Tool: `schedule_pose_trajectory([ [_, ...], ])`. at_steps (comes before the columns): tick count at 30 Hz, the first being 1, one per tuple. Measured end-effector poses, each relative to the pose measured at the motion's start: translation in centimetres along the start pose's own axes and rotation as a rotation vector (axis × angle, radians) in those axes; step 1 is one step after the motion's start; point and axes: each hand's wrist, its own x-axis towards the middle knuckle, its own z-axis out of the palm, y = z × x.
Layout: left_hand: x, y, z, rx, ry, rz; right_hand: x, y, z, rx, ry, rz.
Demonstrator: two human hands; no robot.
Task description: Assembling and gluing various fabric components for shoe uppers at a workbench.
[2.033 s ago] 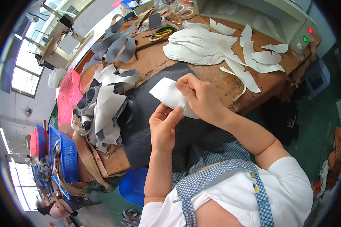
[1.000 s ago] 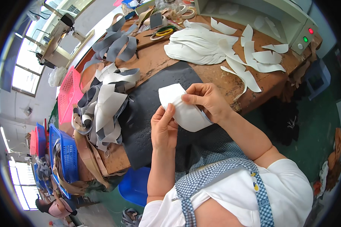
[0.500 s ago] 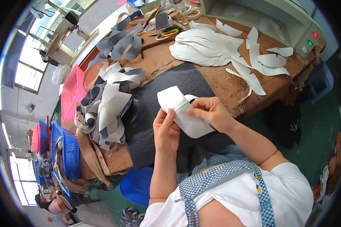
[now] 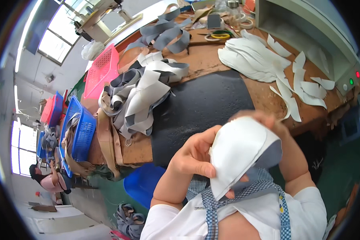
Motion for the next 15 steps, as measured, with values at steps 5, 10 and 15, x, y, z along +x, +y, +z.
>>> schedule_pose_trajectory([
  [5,-0.1,2.0,-1.1,0.769,0.318,0.052,-2.0,0.2,0.9,-0.11,-0.203,-0.022],
  [10,-1.5,5.5,-5.5,2.223,0.941,0.639,2.9,-1.6,1.1,-1.648,0.834,-0.347],
  [15,-0.5,5.2,-5.1,1.963,0.8,0.724,7.8,-1.7,-2.3,-1.562,0.836,-0.247],
])
